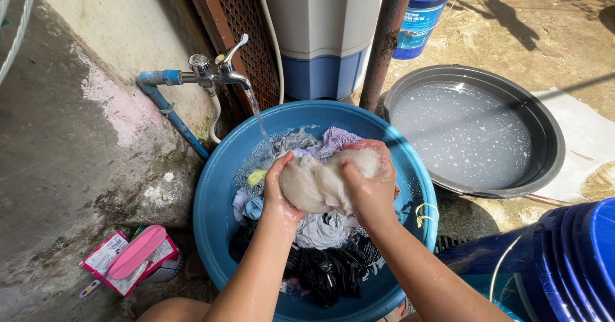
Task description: The person hand-washes clothes by rinsing individual garments in a blue basin under a running water tap, wringing them out, and transferring them between buckets.
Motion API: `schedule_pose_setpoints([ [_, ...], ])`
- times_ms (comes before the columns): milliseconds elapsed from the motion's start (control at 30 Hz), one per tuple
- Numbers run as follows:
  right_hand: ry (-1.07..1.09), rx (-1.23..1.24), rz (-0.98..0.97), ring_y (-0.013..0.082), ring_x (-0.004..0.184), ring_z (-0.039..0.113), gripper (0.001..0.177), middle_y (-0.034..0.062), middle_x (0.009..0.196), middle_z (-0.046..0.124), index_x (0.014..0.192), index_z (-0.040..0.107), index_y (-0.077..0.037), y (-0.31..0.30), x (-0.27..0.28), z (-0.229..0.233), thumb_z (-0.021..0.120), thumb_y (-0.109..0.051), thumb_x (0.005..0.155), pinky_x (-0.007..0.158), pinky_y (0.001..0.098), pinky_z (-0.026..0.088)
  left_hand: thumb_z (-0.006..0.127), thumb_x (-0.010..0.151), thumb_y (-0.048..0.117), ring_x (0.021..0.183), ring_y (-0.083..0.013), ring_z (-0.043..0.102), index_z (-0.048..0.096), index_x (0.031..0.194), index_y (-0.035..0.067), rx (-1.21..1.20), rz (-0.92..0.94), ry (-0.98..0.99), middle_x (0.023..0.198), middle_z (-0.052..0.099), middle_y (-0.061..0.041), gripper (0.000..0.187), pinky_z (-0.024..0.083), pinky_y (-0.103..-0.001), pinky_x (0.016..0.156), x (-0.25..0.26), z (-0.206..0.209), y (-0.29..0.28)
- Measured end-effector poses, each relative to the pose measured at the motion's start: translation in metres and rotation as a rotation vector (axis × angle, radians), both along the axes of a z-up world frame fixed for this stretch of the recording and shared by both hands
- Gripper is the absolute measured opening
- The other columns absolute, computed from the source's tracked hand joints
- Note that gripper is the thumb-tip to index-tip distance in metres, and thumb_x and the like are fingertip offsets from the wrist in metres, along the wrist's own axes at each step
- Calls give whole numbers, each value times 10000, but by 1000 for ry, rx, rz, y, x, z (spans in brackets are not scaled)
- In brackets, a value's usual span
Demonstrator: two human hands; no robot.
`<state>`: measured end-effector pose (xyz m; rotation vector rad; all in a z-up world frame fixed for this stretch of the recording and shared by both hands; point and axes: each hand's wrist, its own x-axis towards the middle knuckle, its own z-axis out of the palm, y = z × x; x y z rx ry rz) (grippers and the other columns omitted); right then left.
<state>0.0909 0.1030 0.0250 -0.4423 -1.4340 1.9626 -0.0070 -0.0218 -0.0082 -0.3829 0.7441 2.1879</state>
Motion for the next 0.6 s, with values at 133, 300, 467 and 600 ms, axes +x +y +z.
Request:
schedule_pose_setpoints([
  [133,51,816,-115,256,1086,756,275,100,1137,748,1070,617,-58,-19,28,14,710,-28,813,984,371,582,670,814,469,890,-350,720,676,1070,-20,142,-241,-55,996,728,-195,551,613,-468,780,-21,-39,11],
  [300,92,1088,-95,323,1121,704,273,121,1200,701,998,679,-95,-52,49,19,742,-32,740,978,403,565,709,882,265,723,-261,702,688,878,45,-96,-920,213,858,724,-143,222,591,-400,657,-73,-64,16],
  [467,237,1300,-28,317,1114,680,279,48,1228,695,963,729,-168,-78,57,13,729,-13,732,929,404,579,705,721,107,636,-251,679,731,852,-15,-386,-1235,560,789,710,-161,181,563,-387,588,-63,-49,47],
  [600,309,1478,145,304,1085,679,235,41,1190,687,979,721,-120,-84,59,2,691,-127,746,928,406,569,720,602,20,547,-305,671,708,719,-49,-809,-1428,946,690,700,-180,136,526,-463,479,-32,-9,61],
])
